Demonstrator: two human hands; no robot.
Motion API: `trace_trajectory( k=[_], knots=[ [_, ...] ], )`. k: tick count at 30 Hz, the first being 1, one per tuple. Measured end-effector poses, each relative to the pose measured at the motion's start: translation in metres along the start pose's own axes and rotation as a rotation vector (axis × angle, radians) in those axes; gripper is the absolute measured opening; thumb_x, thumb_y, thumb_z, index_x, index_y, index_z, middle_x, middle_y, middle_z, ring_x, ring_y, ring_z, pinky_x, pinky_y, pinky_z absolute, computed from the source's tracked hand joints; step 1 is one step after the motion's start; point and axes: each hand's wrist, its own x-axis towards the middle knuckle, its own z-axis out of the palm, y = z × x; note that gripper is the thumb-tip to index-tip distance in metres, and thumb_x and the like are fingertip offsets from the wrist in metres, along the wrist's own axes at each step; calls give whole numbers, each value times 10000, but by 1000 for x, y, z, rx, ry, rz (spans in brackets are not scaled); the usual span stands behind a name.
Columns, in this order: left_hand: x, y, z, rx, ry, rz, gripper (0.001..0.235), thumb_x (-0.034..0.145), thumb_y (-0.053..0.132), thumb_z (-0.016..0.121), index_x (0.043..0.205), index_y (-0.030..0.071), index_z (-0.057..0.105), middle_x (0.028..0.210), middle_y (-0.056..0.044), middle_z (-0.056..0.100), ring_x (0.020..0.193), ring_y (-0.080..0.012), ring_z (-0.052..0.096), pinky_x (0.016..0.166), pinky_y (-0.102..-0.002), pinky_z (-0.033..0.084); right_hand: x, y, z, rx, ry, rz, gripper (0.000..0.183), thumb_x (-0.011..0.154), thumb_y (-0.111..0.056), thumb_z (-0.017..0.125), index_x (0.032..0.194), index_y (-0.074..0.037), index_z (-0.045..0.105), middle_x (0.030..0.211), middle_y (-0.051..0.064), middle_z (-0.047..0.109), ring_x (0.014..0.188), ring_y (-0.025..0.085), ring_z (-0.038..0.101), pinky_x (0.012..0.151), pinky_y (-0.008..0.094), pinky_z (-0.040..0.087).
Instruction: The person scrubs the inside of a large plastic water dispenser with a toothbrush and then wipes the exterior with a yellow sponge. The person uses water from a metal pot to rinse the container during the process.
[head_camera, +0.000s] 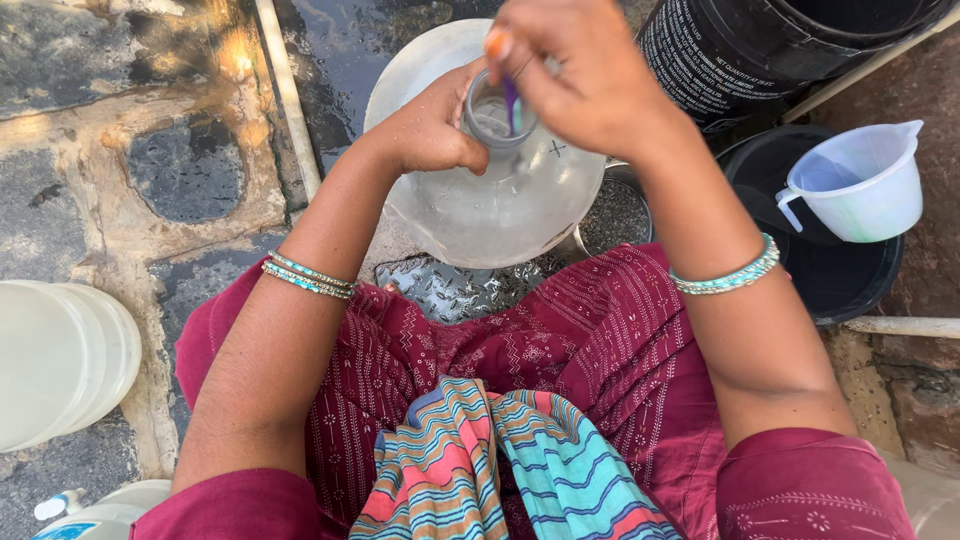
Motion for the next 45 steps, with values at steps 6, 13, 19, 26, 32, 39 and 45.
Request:
trace_trajectory(
  k=[6,13,19,26,32,39,45],
  knots=[
    [-1,2,1,16,-21,20,833,530,-16,705,1328,159,542,1137,37,649,1100,-156,610,1016,-313,492,-10,-21,-26,1,34,42,373,1207,-253,524,947,-39,682,822,81,647,763,214,648,706,351,479],
    [-2,8,1,73,-42,76,724,562,-14,707,1259,141,587,1103,25,657,1095,-168,622,1027,-317,500,-13,-48,-39,50,112,119,296,1186,-183,584,980,-22,725,828,57,673,742,154,653,674,304,474],
    [-3,-4,3,28,-10,28,988,572,3,772,1501,131,461,1166,0,661,1110,-162,626,1004,-333,529,-1,-23,2,-27,71,135,257,1152,-187,660,983,-30,772,779,54,669,675,149,615,620,297,443],
    [-4,-6,3,43,-41,205,1008,597,14,792,1534,90,430,1222,-29,671,1156,-191,635,1066,-361,500,-11,-10,7,95,64,330,328,1170,-244,622,947,-31,737,706,69,611,610,175,553,581,334,407],
    [-7,-5,21,173,-142,-70,479,691,104,753,1153,35,645,1056,-120,717,1026,-261,706,955,-394,560,-12,0,-9,50,-194,-43,283,1151,-217,560,975,-35,685,832,95,643,770,248,632,723,377,476],
    [-17,-18,43,528,337,398,1132,788,375,929,1578,11,205,1542,-263,416,1448,-480,426,1255,-497,335,-13,9,-3,-61,-123,-13,293,1168,-233,561,972,-48,675,809,88,621,764,259,609,710,393,453],
    [-24,-22,43,787,440,462,1408,722,676,974,1596,0,101,1562,-229,394,1476,-436,390,1290,-603,99,-15,22,12,-4,-69,93,364,1185,-282,566,939,-34,671,742,85,548,644,226,521,620,372,403]
  ],
)
